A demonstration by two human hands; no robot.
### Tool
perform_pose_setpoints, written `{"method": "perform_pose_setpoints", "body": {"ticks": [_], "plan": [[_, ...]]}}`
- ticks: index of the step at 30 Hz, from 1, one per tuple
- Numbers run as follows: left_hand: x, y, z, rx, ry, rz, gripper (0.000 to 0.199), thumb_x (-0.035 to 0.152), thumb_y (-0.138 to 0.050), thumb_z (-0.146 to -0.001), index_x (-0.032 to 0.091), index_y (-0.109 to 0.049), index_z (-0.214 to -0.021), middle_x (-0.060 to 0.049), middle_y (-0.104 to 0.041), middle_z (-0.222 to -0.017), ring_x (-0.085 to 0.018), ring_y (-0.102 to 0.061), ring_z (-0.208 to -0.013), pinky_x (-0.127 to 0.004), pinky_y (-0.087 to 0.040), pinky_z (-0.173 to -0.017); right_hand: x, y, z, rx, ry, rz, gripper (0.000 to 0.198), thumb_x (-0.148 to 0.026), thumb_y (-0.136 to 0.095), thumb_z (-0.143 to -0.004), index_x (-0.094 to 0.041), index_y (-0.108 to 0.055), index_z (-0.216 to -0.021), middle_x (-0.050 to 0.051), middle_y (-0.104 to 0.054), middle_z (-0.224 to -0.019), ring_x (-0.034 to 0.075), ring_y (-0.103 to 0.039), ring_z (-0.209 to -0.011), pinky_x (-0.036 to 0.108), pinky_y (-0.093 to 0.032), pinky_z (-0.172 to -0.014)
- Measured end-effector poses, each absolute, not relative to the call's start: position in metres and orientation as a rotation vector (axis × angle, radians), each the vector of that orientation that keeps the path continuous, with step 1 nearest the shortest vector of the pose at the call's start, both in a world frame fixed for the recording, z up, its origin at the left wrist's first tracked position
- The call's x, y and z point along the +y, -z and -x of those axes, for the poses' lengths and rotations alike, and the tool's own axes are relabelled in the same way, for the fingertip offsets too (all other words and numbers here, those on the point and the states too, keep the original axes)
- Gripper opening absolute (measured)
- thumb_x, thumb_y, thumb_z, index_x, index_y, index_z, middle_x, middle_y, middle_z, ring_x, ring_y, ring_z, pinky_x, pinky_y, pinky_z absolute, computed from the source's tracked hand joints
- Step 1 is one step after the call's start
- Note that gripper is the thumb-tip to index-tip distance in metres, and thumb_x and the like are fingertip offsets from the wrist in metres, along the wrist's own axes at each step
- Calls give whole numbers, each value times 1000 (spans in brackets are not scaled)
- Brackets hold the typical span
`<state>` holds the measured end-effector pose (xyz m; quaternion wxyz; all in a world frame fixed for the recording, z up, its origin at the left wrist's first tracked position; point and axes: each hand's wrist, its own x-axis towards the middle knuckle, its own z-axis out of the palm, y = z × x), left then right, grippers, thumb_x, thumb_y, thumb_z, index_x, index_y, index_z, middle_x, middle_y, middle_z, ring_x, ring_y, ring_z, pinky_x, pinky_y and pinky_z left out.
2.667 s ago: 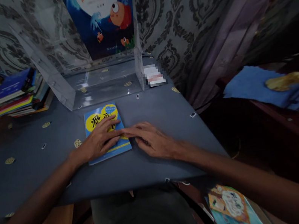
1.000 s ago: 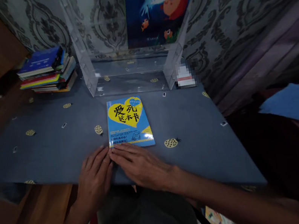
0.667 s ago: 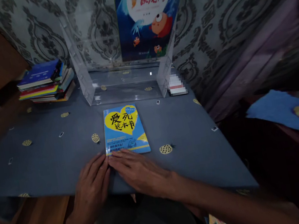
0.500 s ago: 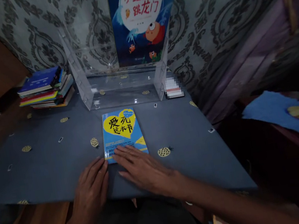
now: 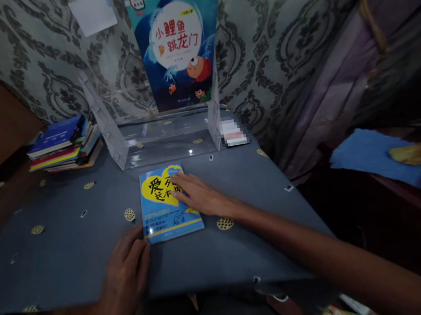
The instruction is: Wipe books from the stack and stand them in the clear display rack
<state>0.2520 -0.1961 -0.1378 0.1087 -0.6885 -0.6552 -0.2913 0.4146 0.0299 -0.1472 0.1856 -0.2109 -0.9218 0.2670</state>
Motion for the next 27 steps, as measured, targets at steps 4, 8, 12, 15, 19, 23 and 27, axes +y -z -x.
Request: {"method": "perform_pose_setpoints", "body": {"ticks": [4, 8, 12, 15, 19, 23, 27], "plan": [[-185, 139, -243, -2002, 853, 2058, 14, 21, -46, -101, 20, -58, -94, -10, -66, -122, -23, -64, -110, -41, -56, -95, 59, 161, -401, -2535, -722, 678, 53, -44, -44, -101, -19, -49, -147, 13, -45, -156, 31, -34, -149, 56, -31, -121], [-168, 149, -227, -2067, 776, 2025, 29, 33, -45, -101, 19, -58, -123, -13, -66, -127, -30, -60, -121, -52, -52, -101, 65, 170, -398, -2490, -689, 713, 51, -41, -44, -101, -16, -49, -145, 15, -42, -157, 30, -36, -148, 55, -30, -121], [-150, 155, -218, -2144, 834, 2074, 43, 39, -45, -101, 17, -52, -137, -15, -62, -135, -32, -52, -134, -54, -44, -110, 59, 175, -402, -2442, -658, 699, 49, -38, -44, -100, -16, -51, -144, 16, -44, -156, 29, -41, -145, 55, -34, -119], [-140, 152, -218, -2247, 1028, 2079, 49, 42, -49, -98, 17, -51, -140, -17, -59, -140, -31, -52, -134, -53, -41, -113, 53, 176, -405, -2426, -632, 715, 48, -35, -45, -100, -14, -53, -142, 17, -45, -155, 29, -42, -144, 53, -34, -120], [-132, 141, -218, -2512, 1524, 1936, 53, 45, -59, -91, 19, -56, -137, -14, -62, -138, -30, -56, -130, -49, -42, -113, 44, 175, -405, -2433, -616, 776, 49, -32, -44, -99, -10, -54, -141, 20, -43, -156, 31, -43, -144, 52, -35, -120], [-124, 130, -215, -2686, 2300, 1415, 56, 38, -75, -79, 18, -60, -130, -13, -69, -127, -28, -64, -120, -39, -52, -102, 41, 173, -405, -2424, -612, 784, 47, -33, -41, -100, -16, -52, -143, 15, -42, -157, 28, -43, -144, 50, -37, -119], [-109, 118, -213, -2647, 2886, 875, 40, 16, -74, -77, 13, -60, -115, -11, -76, -100, -22, -75, -91, -31, -62, -81, 39, 170, -404, -2427, -630, 825, 50, -32, -38, -101, -10, -50, -144, 19, -41, -157, 29, -41, -145, 48, -35, -121]]}}
